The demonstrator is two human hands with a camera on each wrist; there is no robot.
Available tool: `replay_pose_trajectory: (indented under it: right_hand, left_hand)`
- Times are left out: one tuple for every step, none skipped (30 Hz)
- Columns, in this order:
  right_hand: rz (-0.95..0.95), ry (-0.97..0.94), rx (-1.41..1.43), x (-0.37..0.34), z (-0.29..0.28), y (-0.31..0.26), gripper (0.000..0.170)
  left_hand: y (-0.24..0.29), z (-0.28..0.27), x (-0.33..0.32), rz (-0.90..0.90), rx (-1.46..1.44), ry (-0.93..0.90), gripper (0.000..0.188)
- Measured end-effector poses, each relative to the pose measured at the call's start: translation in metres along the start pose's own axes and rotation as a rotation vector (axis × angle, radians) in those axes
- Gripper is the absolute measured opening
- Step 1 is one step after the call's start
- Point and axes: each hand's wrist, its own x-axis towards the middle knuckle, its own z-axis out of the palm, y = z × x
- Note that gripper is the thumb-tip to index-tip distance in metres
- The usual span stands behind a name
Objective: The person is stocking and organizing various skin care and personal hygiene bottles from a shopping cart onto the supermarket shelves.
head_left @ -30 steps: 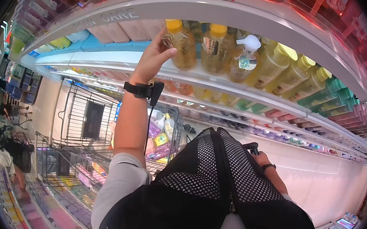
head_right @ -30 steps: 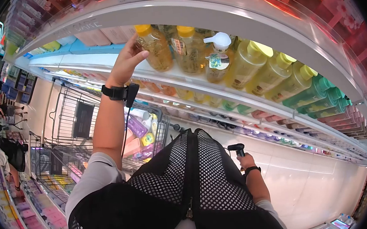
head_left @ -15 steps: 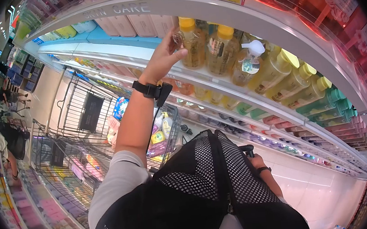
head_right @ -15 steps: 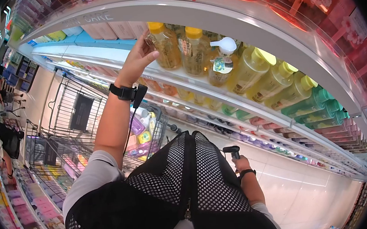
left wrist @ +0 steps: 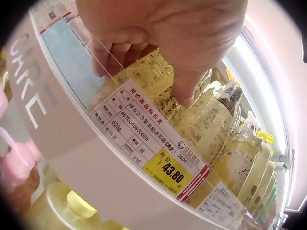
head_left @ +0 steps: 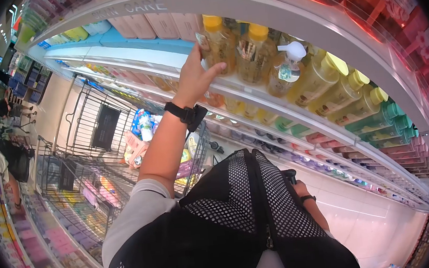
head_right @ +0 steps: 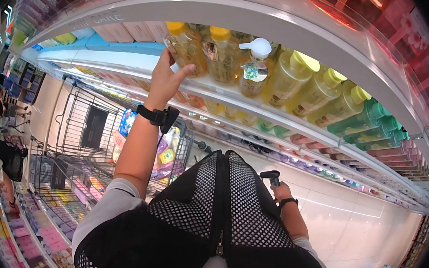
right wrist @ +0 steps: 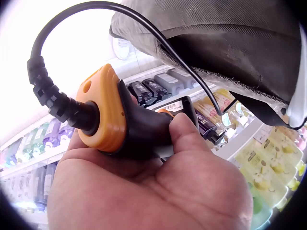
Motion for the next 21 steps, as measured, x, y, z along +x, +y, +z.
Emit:
replay_pose_trajectory:
  right_hand:
    - [0.001,-0.002,0.0,0.001,0.0,0.0,0.036]
    - [0.009,-0.01,-0.009,0.001,-0.001,-0.001,0.036]
    - [0.017,-0.018,-0.019,0.0,-0.002,-0.002,0.035]
    - [0.017,-0.02,-0.021,-0.001,-0.002,-0.002,0.035]
    - [0.017,-0.029,-0.025,0.001,-0.002,-0.001,0.035]
    - [0.018,-0.037,-0.03,0.002,-0.002,0.0,0.035]
    - [0.016,-0.039,-0.033,0.003,-0.002,0.001,0.035]
    - [0.006,-0.039,-0.043,0.004,-0.003,0.002,0.034]
    - [-0.004,-0.04,-0.055,0.005,-0.004,0.003,0.034]
    - [-0.007,-0.042,-0.06,0.006,-0.005,0.004,0.034]
    - [-0.006,-0.05,-0.053,0.006,-0.007,0.004,0.034]
    - [-0.004,-0.058,-0.047,0.006,-0.008,0.004,0.033]
    - [-0.007,-0.059,-0.052,0.007,-0.009,0.003,0.033]
    - [-0.009,-0.058,-0.032,0.007,-0.01,0.002,0.033]
    - [-0.011,-0.056,-0.013,0.007,-0.011,0.002,0.033]
    - [-0.015,-0.055,-0.018,0.007,-0.012,0.001,0.033]
    - [-0.018,-0.054,-0.014,0.009,-0.012,0.001,0.033]
    - [-0.021,-0.054,-0.011,0.01,-0.013,0.001,0.033]
    - [-0.024,-0.054,-0.016,0.012,-0.014,0.003,0.033]
    - [-0.04,-0.064,-0.038,0.015,-0.014,0.006,0.034]
    - [-0.055,-0.074,-0.061,0.019,-0.014,0.008,0.034]
  left_hand:
    - [0.001,0.0,0.0,-0.001,0.001,-0.001,0.065]
    - [0.001,-0.001,0.0,-0.015,-0.017,-0.02,0.062]
    - [0.001,-0.002,0.0,-0.029,-0.035,-0.038,0.06]
    - [0.003,-0.002,0.0,-0.032,-0.034,-0.037,0.06]
    - [0.005,-0.002,-0.001,-0.033,-0.03,-0.037,0.059]
    - [0.006,-0.002,-0.001,-0.035,-0.027,-0.037,0.057]
    - [0.005,-0.001,-0.002,-0.037,-0.026,-0.034,0.057]
    - [0.004,-0.001,-0.002,-0.032,-0.022,-0.033,0.058]
    - [0.003,0.0,-0.002,-0.028,-0.017,-0.031,0.058]
    - [0.002,0.0,-0.002,-0.03,-0.015,-0.026,0.058]
    - [0.003,0.0,-0.002,-0.026,0.005,-0.033,0.061]
    - [0.003,0.0,-0.002,-0.022,0.026,-0.039,0.064]
    - [0.002,0.0,-0.001,-0.024,0.027,-0.034,0.064]
    - [0.0,0.0,-0.001,-0.009,0.038,-0.035,0.068]
    - [0.0,0.0,-0.001,0.007,0.049,-0.036,0.072]
    - [-0.001,0.0,-0.001,0.006,0.049,-0.03,0.072]
    - [0.0,0.0,-0.001,0.001,0.074,-0.036,0.077]
    - [0.002,-0.001,-0.001,-0.004,0.099,-0.041,0.082]
    - [0.004,-0.002,-0.002,-0.007,0.099,-0.037,0.082]
    - [0.006,-0.002,-0.003,-0.004,0.152,-0.043,0.084]
    - [0.007,-0.003,-0.004,-0.002,0.205,-0.05,0.086]
